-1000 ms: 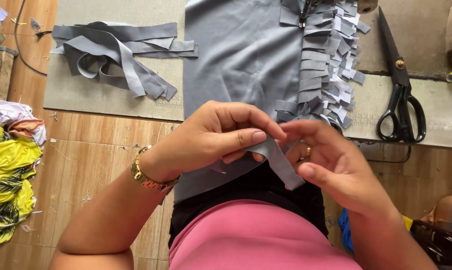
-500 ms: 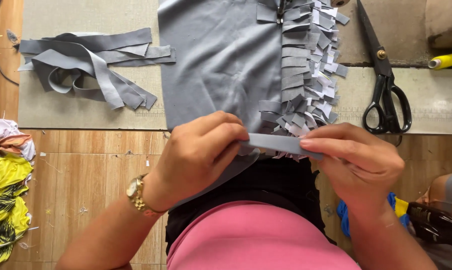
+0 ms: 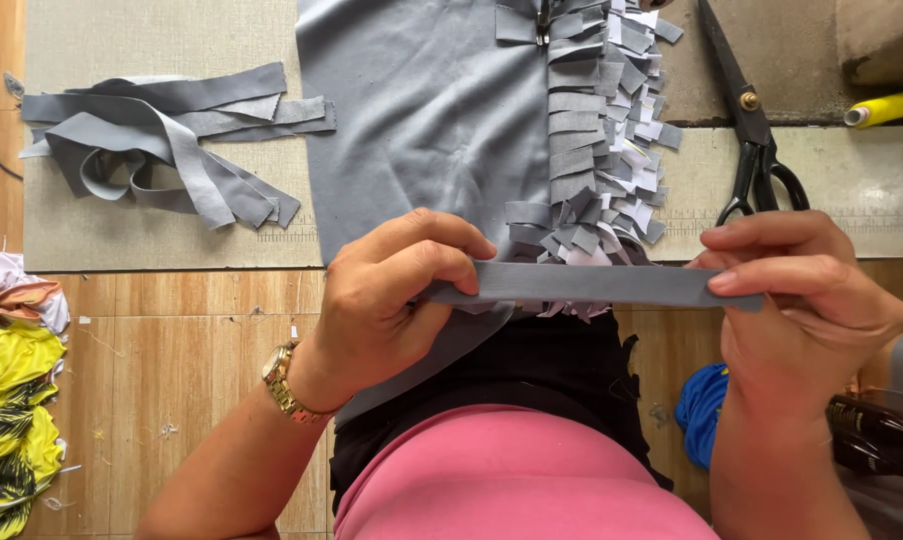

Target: Cutting fabric into small strips and sewing them onto a base fabric to create a textured pattern using a sewing machine.

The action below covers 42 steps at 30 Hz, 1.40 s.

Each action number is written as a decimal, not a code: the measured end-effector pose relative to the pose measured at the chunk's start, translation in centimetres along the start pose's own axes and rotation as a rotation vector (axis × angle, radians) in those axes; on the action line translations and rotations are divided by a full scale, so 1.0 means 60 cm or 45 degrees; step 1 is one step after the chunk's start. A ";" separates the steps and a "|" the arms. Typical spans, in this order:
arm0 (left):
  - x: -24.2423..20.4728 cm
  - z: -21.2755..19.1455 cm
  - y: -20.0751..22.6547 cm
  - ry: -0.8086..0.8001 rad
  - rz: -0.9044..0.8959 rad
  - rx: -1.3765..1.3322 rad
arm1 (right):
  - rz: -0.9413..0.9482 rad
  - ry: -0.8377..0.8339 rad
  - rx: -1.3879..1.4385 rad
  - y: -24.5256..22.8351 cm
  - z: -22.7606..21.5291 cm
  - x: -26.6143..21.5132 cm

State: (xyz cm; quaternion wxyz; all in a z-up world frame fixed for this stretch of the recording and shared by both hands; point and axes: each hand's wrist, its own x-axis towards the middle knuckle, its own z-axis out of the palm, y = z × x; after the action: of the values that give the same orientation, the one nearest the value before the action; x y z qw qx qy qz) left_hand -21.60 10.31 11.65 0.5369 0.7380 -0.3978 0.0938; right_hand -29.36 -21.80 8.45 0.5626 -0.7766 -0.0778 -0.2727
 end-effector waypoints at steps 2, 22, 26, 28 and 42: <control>0.001 -0.005 -0.005 -0.012 0.001 -0.001 | -0.008 0.009 -0.069 -0.015 0.011 0.007; 0.153 -0.103 -0.236 -0.330 -0.194 0.954 | 0.068 -0.536 -0.435 0.109 0.149 0.262; 0.169 -0.008 -0.221 -0.279 -0.099 0.901 | 0.231 -0.665 -0.482 0.145 0.152 0.278; 0.156 0.040 -0.232 -0.373 -0.205 0.746 | 0.284 -0.713 -0.491 0.158 0.148 0.278; 0.152 0.062 -0.251 -0.677 -0.303 1.123 | -0.220 -0.681 -0.689 0.171 0.150 0.258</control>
State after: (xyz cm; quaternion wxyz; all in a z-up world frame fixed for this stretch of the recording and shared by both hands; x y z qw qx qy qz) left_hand -6.22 4.24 4.47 0.0629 0.9322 -0.3564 0.0003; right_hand -8.94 -20.10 5.85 0.2723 -0.9311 -0.2121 -0.1177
